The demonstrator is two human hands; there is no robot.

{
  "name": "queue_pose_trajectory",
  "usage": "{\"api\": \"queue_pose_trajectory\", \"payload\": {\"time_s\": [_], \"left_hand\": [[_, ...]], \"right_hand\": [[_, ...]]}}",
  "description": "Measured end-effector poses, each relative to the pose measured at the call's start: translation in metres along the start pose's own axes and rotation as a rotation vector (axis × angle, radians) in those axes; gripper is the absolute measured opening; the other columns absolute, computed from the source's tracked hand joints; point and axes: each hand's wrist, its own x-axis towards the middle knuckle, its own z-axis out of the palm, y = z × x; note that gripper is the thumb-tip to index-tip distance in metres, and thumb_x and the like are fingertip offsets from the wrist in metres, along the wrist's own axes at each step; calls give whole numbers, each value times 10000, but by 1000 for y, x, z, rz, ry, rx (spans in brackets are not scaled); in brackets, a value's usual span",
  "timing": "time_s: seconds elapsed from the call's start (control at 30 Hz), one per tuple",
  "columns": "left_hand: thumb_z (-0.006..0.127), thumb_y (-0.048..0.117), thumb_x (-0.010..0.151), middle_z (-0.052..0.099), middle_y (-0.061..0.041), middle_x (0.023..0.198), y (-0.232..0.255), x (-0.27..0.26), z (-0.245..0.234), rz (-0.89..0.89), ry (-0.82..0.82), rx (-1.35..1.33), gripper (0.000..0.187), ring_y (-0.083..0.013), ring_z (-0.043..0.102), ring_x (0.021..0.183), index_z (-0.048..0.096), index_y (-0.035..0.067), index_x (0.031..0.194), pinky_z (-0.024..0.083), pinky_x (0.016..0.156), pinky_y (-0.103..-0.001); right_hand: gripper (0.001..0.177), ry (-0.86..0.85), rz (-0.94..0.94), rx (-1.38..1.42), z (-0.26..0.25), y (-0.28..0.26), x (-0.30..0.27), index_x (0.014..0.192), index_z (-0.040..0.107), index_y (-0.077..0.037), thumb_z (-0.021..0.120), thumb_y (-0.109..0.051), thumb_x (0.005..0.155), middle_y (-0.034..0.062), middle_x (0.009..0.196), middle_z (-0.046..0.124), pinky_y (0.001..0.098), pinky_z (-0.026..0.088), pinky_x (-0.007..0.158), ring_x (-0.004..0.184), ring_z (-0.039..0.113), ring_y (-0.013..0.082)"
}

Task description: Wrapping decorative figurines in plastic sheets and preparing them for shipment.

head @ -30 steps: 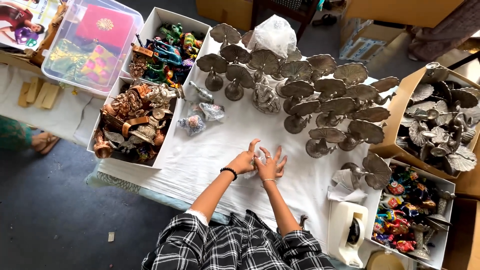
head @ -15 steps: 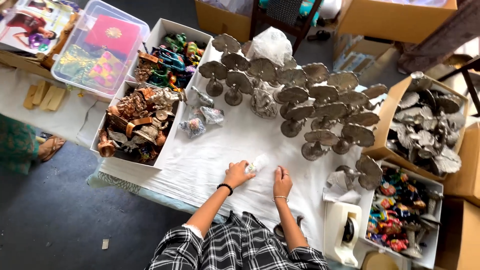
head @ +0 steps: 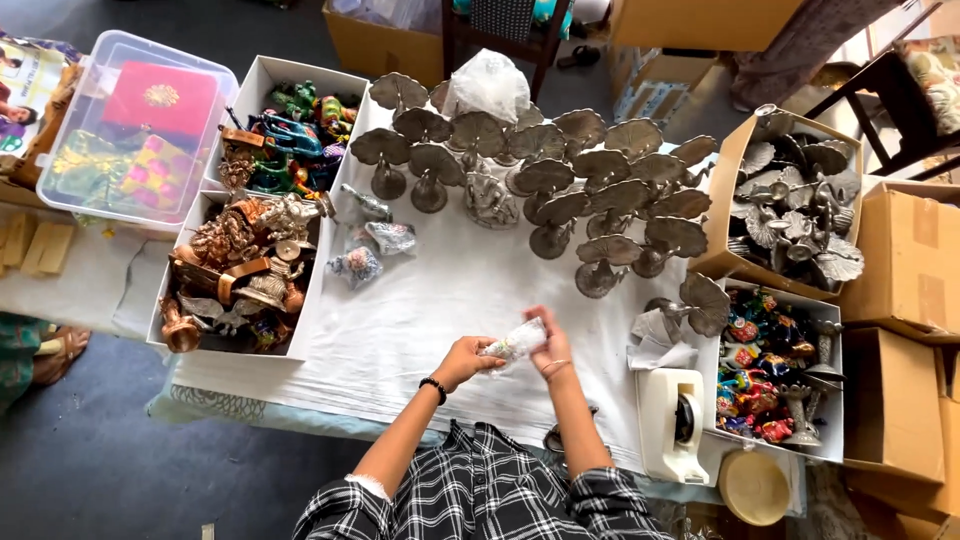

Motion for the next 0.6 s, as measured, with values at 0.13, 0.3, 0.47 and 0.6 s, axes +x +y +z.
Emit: {"api": "queue_pose_trajectory", "payload": {"time_s": [0.13, 0.3, 0.47, 0.6], "left_hand": [[852, 136, 801, 781, 26, 995, 0, -6, -10, 87, 89, 25, 455, -33, 683, 834, 738, 42, 1231, 561, 752, -211], [817, 336, 888, 759, -110, 861, 37, -24, -14, 85, 257, 602, 380, -168, 750, 727, 788, 29, 1109, 564, 685, -313], [559, 527, 1053, 796, -78, 965, -6, 23, -43, -69, 291, 378, 503, -214, 757, 893, 779, 75, 1057, 601, 812, -321], [569, 531, 960, 740, -11, 1109, 40, -4, -12, -112, -239, -649, 556, -131, 713, 1026, 655, 71, 1260, 613, 908, -301]], "right_hand": [[586, 139, 60, -368, 144, -17, -96, 1376, 603, -154, 559, -499, 904, 5, 1264, 736, 440, 501, 917, 1131, 657, 153], [276, -62, -89, -1043, 91, 0, -77, 1159, 785, -51, 796, -79, 884, 170, 1200, 747, 410, 611, 942, 1088, 712, 291], [237, -343, -1207, -1538, 167, 25, -124, 1056, 778, -176, 815, -78, 843, 74, 1190, 699, 359, 593, 956, 1119, 707, 245], [369, -331, -1528, -1906, 182, 42, -143, 927, 827, -227, 775, 5, 646, 75, 1053, 608, 378, 509, 806, 931, 596, 280]]}}
